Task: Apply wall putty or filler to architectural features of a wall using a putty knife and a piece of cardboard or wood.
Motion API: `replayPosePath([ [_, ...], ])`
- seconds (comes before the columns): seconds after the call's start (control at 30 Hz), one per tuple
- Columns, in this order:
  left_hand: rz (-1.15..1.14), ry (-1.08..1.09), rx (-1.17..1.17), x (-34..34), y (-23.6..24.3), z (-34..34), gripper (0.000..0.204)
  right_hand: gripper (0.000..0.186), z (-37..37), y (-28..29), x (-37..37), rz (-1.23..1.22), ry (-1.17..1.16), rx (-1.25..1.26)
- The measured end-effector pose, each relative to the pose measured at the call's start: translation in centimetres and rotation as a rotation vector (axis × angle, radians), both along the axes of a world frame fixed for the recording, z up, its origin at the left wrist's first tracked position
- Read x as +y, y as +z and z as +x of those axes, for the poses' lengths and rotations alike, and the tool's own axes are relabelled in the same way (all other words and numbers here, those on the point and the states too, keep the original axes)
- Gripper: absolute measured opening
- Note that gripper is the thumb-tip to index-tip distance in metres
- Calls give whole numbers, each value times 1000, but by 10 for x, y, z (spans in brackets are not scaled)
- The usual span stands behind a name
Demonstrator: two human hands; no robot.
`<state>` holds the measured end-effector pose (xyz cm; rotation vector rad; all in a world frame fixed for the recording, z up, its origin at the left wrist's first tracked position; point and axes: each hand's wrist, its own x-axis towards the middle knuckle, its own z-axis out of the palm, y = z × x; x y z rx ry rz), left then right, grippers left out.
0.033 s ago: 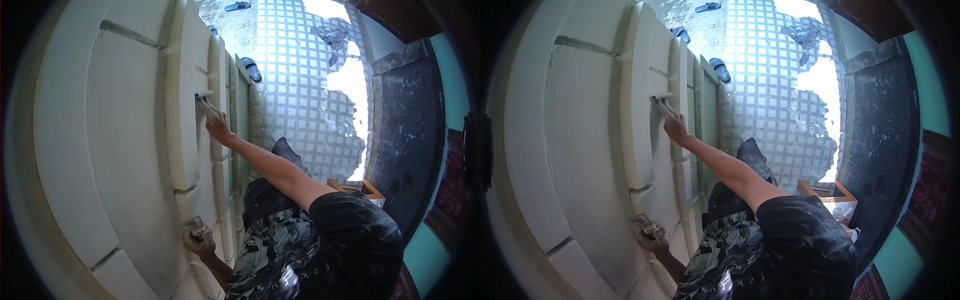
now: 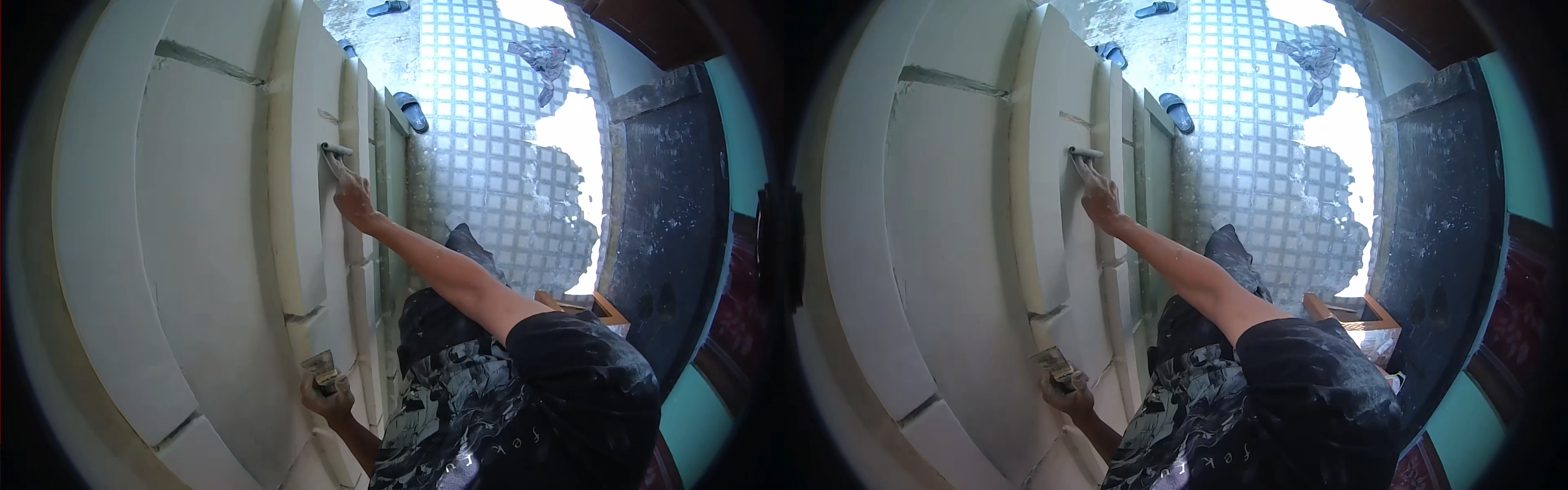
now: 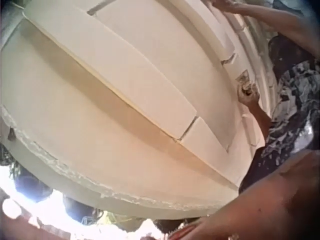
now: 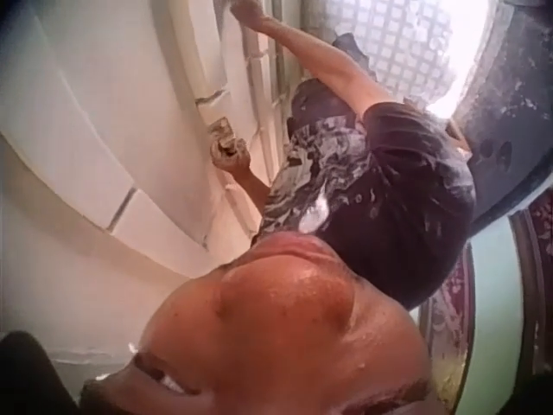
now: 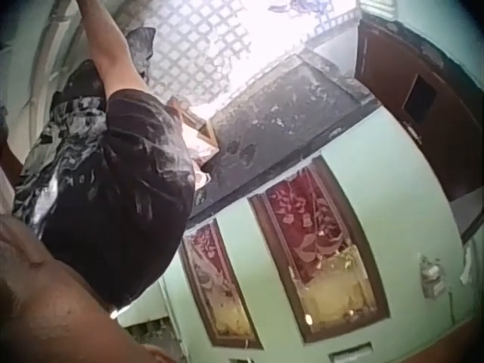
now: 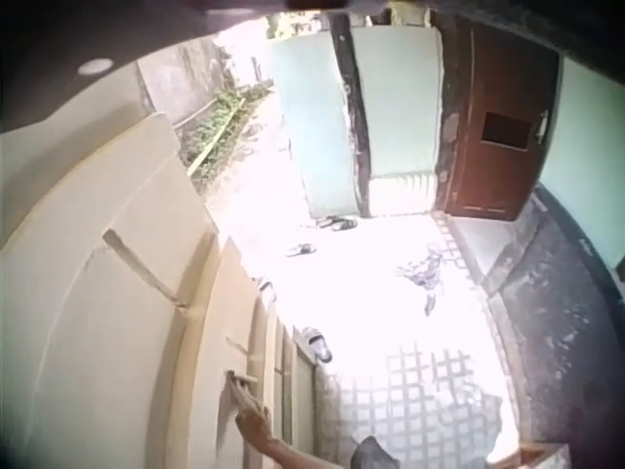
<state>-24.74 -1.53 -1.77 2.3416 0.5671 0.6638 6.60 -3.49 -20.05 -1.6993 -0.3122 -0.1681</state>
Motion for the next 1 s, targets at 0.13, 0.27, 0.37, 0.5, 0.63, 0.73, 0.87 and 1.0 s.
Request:
replayPosePath([
  [0.13,7,-26,-74,3,-8,-2,54,58,33,26,4,-122,25,187],
  [0.27,207,-16,-124,-6,-3,19,54,58,53,-11,0,53,-17,-174],
  [0.37,-19,130,-68,-5,-4,2,54,61,63,18,-3,-252,57,378],
  [0.5,-115,85,-110,-16,14,22,56,51,76,24,-1,45,-25,-154],
  [0.63,-179,110,-104,-11,15,24,56,38,84,10,-4,-203,-166,32],
  [0.73,-211,151,-133,-12,21,23,57,39,78,43,-8,-45,32,33],
  [0.87,-235,174,-162,-11,16,26,58,46,68,19,-10,12,-36,-19],
  [1.0,-225,158,-138,4,-2,-7,57,54,63,29,-10,-191,62,283],
])
